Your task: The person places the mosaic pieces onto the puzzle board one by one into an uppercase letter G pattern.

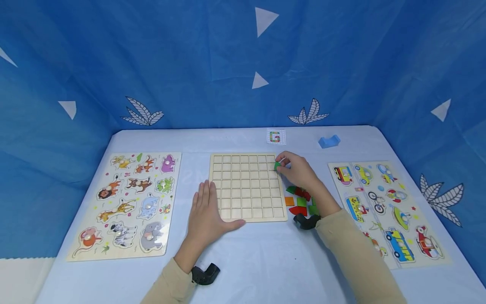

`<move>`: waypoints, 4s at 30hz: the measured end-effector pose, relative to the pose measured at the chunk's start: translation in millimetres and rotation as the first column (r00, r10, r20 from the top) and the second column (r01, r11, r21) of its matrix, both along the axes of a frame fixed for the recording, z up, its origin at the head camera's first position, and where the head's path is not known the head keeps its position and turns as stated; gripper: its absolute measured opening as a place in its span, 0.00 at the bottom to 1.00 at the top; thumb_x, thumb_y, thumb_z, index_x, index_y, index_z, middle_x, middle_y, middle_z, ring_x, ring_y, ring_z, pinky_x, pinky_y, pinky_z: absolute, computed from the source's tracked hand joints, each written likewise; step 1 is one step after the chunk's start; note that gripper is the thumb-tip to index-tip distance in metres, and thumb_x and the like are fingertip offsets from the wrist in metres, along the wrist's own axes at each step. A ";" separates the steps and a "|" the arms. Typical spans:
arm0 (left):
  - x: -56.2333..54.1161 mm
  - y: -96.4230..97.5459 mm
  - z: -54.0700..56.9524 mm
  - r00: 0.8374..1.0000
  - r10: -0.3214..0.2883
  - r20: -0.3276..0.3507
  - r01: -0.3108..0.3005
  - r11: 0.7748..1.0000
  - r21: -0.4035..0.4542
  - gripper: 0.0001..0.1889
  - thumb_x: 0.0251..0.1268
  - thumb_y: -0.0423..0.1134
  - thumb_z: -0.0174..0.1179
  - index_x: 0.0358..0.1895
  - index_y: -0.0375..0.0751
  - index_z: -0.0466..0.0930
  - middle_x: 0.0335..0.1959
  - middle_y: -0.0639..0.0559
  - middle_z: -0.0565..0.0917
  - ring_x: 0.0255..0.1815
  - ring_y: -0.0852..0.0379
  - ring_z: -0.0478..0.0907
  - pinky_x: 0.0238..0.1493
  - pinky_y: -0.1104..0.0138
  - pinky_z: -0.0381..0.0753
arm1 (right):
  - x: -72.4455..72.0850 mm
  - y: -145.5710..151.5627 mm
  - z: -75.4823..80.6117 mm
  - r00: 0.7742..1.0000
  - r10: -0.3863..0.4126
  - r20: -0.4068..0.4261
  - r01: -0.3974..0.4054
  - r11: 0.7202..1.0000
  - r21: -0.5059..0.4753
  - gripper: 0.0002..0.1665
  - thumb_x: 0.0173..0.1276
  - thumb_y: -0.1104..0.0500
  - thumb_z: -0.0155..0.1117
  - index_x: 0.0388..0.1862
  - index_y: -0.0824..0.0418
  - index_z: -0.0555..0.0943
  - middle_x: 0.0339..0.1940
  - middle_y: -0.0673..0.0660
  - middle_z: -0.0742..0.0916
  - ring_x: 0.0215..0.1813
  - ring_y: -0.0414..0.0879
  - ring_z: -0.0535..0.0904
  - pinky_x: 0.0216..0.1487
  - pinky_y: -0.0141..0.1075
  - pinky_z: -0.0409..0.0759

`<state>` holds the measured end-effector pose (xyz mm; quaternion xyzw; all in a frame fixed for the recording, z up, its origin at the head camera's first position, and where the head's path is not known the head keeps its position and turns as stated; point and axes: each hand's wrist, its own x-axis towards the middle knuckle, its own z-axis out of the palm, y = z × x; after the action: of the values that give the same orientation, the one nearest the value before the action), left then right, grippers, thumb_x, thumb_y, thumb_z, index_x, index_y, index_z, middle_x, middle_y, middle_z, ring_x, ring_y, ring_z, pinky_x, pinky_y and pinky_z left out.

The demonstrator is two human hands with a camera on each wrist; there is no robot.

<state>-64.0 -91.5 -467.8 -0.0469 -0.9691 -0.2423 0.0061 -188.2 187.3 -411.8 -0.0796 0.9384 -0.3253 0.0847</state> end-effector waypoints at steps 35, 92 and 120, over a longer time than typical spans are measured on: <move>-1.6 -0.3 -0.2 1.000 0.000 0.014 0.000 1.000 -0.029 0.76 0.33 0.84 0.61 0.79 0.31 0.42 0.82 0.38 0.42 0.84 0.44 0.35 0.82 0.49 0.43 | -7.0 -50.2 -4.8 0.990 0.137 -0.025 -0.135 0.989 0.064 0.16 0.71 0.56 0.65 0.56 0.54 0.84 0.48 0.53 0.83 0.49 0.49 0.79 0.53 0.45 0.79; -11.6 0.1 0.5 1.000 -0.010 0.014 0.010 1.000 0.020 0.78 0.31 0.83 0.64 0.79 0.32 0.42 0.82 0.38 0.42 0.84 0.43 0.36 0.81 0.48 0.43 | 0.4 60.4 -11.7 0.995 -0.093 0.031 0.093 0.996 0.010 0.13 0.69 0.55 0.67 0.50 0.53 0.77 0.46 0.56 0.83 0.44 0.52 0.73 0.43 0.37 0.76; -10.3 0.0 0.7 1.000 0.003 0.025 -0.003 1.000 -0.026 0.76 0.33 0.87 0.58 0.80 0.34 0.42 0.83 0.41 0.43 0.84 0.45 0.37 0.81 0.49 0.45 | -18.8 -76.7 -15.3 0.992 0.109 -0.059 -0.112 0.993 -0.041 0.08 0.71 0.57 0.65 0.48 0.54 0.80 0.37 0.52 0.81 0.37 0.47 0.74 0.41 0.38 0.74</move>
<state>-74.3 -91.5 -467.2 -0.0425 -0.9722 -0.2303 -0.0061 -207.0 110.7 -427.1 -0.1425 0.9272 -0.3385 0.0742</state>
